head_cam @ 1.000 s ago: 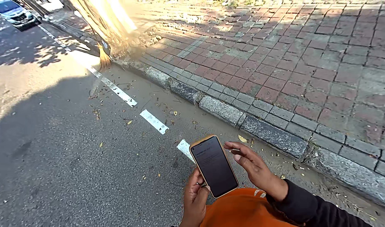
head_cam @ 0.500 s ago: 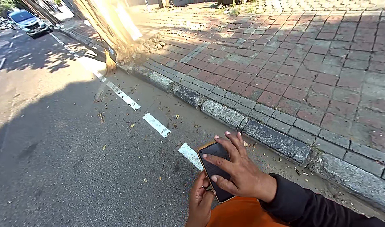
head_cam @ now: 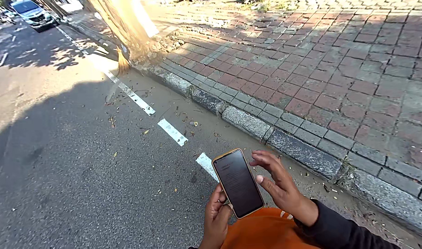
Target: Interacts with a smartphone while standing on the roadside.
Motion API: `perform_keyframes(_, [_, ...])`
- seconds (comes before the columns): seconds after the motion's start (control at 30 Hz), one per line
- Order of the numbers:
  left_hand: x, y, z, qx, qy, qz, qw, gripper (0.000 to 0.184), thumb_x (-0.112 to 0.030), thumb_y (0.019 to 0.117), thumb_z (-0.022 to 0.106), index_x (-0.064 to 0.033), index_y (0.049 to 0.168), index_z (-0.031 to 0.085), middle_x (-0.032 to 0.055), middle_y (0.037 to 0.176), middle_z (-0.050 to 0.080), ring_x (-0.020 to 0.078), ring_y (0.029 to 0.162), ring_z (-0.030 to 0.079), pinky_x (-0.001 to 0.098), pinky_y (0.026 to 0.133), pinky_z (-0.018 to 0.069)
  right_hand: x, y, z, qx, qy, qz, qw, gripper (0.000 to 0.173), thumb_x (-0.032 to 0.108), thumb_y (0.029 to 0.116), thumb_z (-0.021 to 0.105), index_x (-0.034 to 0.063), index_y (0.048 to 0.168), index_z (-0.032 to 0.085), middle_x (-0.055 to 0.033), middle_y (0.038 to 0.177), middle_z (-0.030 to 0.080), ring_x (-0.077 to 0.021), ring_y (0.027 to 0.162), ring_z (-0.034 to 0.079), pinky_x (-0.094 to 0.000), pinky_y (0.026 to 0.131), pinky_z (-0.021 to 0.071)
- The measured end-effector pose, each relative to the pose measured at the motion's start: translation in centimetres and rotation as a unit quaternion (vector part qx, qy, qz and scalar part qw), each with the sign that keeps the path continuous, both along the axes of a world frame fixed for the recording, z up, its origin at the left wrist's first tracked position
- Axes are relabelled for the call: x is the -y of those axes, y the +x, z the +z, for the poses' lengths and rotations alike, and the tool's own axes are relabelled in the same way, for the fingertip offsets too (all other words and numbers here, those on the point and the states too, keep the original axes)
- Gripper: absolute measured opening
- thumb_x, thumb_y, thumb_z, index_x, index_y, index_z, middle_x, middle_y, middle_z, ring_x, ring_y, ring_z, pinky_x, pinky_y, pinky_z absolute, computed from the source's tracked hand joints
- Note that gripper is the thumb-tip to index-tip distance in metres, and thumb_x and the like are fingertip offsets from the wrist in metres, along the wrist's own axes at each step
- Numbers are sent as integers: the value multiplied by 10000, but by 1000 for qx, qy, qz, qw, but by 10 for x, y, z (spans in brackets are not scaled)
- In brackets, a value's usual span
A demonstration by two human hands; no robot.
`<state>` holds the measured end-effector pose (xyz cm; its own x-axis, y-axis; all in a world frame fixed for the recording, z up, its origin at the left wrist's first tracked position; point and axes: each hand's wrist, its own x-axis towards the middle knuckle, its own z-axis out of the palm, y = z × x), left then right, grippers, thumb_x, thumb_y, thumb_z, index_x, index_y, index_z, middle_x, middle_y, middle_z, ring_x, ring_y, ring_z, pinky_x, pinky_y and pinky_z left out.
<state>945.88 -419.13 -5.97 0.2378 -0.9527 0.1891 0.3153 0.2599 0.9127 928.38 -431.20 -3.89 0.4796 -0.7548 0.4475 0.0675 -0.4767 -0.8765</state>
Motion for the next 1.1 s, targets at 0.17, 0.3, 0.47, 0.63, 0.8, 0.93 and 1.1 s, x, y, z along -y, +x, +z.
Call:
perform_keyframes(0.17, [2, 7, 4, -8, 19, 38, 999, 549, 94, 869, 426, -27, 1400, 493, -43, 1021, 755, 82, 970, 718, 316, 897, 596, -22, -9, -5, -29, 328, 129, 936, 601, 138, 973, 548, 17, 1539, 383, -71, 1340, 640, -136, 1048, 704, -317, 875, 614])
perform_keyframes(0.3, [8, 9, 5, -15, 34, 48, 998, 538, 97, 877, 411, -28, 1395, 488, -33, 1023, 758, 90, 960, 723, 314, 869, 605, -26, -5, -4, -39, 368, 189, 909, 730, -19, 930, 618, 34, 1581, 292, -87, 1317, 660, -164, 1033, 733, -346, 885, 638])
perform_keyframes(0.47, [14, 9, 4, -16, 38, 49, 998, 560, 107, 866, 408, -10, 1411, 463, -18, 1022, 757, 104, 968, 726, 335, 893, 602, -22, 7, -4, -69, 329, 145, 931, 748, -24, 882, 707, -9, 1537, 346, -78, 1296, 683, -93, 1126, 701, -261, 979, 592])
perform_keyframes(0.63, [16, 15, 4, -23, 28, 47, 998, 562, 104, 874, 426, -29, 1417, 490, -38, 1026, 752, 88, 976, 717, 322, 910, 592, -16, 10, -10, -23, 275, 160, 948, 707, 149, 965, 658, -53, 1553, 322, -102, 1372, 636, -93, 1173, 672, -278, 1004, 577])
perform_keyframes(0.8, [16, 24, 6, -11, 15, 40, 999, 537, 85, 904, 466, -57, 1419, 517, -26, 1066, 750, 94, 1007, 713, 329, 931, 585, -5, 18, -10, 17, 210, 112, 971, 492, 65, 1060, 414, -58, 1536, 397, -105, 1334, 684, -113, 1154, 691, -292, 981, 582])
perform_keyframes(0.93, [12, 31, 16, -1, 28, 69, 997, 533, 69, 907, 426, -20, 1430, 473, -38, 1096, 746, 80, 1023, 704, 322, 938, 577, -1, 34, -11, 20, 158, 128, 979, 462, 42, 1060, 435, -60, 1511, 453, -116, 1358, 676, -103, 1180, 680, -277, 1017, 565])
perform_keyframes(1.1, [-9, 49, 29, 2, 103, 156, 982, 444, -119, 983, 342, 26, 1397, 410, -50, 1112, 733, 85, 994, 718, 322, 881, 604, -11, 70, -13, 29, 155, 161, 974, 463, 42, 1056, 443, -64, 1507, 461, -129, 1397, 652, -108, 1240, 651, -276, 1064, 538])
